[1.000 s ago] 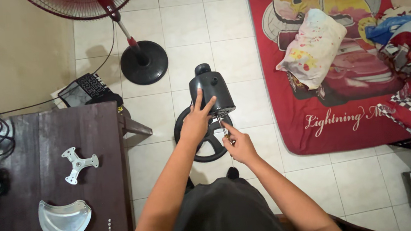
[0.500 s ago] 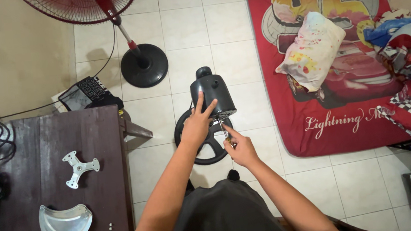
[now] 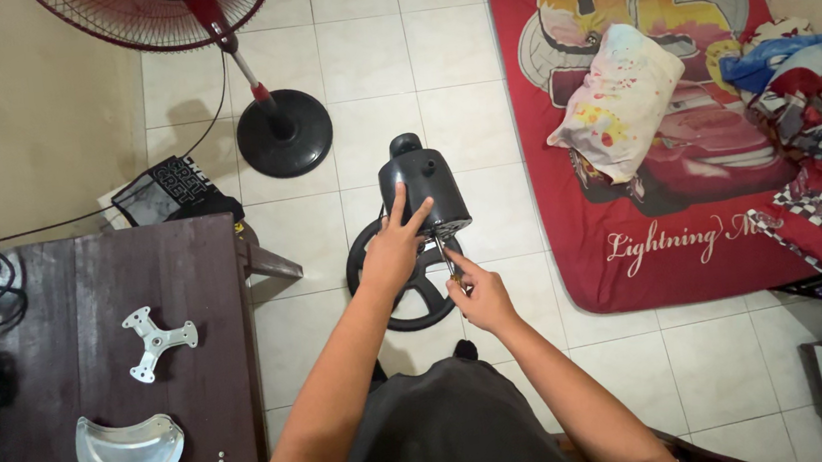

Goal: The person uses a screwdriver to remove screws from the back of an electric fan's motor housing. They place the screws on a nearby table and then detach the rear fan cage from the motor assembly.

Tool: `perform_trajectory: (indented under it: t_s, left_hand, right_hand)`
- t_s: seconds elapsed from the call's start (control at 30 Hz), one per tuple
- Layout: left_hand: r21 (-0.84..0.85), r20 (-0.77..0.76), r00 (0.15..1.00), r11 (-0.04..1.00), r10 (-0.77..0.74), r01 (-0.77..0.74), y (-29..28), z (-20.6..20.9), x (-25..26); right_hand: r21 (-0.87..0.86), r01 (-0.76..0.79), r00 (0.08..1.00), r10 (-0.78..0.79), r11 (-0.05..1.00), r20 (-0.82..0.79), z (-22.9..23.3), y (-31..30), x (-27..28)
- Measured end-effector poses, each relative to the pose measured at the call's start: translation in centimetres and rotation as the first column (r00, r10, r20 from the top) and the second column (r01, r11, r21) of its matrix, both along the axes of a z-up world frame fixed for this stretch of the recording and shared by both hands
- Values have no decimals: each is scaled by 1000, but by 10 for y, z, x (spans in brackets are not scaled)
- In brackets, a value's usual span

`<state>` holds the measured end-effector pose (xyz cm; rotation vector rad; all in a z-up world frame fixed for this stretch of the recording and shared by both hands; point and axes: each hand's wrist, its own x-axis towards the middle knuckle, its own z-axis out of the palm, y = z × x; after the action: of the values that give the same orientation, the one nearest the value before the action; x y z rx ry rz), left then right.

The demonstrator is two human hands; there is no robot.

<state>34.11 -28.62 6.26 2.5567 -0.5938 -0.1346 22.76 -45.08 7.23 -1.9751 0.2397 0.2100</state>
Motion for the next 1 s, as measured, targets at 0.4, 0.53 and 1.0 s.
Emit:
perform_trajectory:
  t_s: [0.4, 0.53, 1.0]
  left_hand:
    - [-5, 9, 1000, 1000, 11, -11, 0, -2, 1]
    - [28, -2, 1000, 1000, -5, 5, 2, -3, 1]
    - [5, -32, 999, 999, -32, 33, -1, -10, -2]
  right_hand:
    - [119, 31, 999, -28, 992, -29, -24, -5, -1]
    - [553, 180, 974, -70, 814, -214, -51, -10, 1]
    - [656, 404, 806, 91, 637, -584, -69, -19, 13]
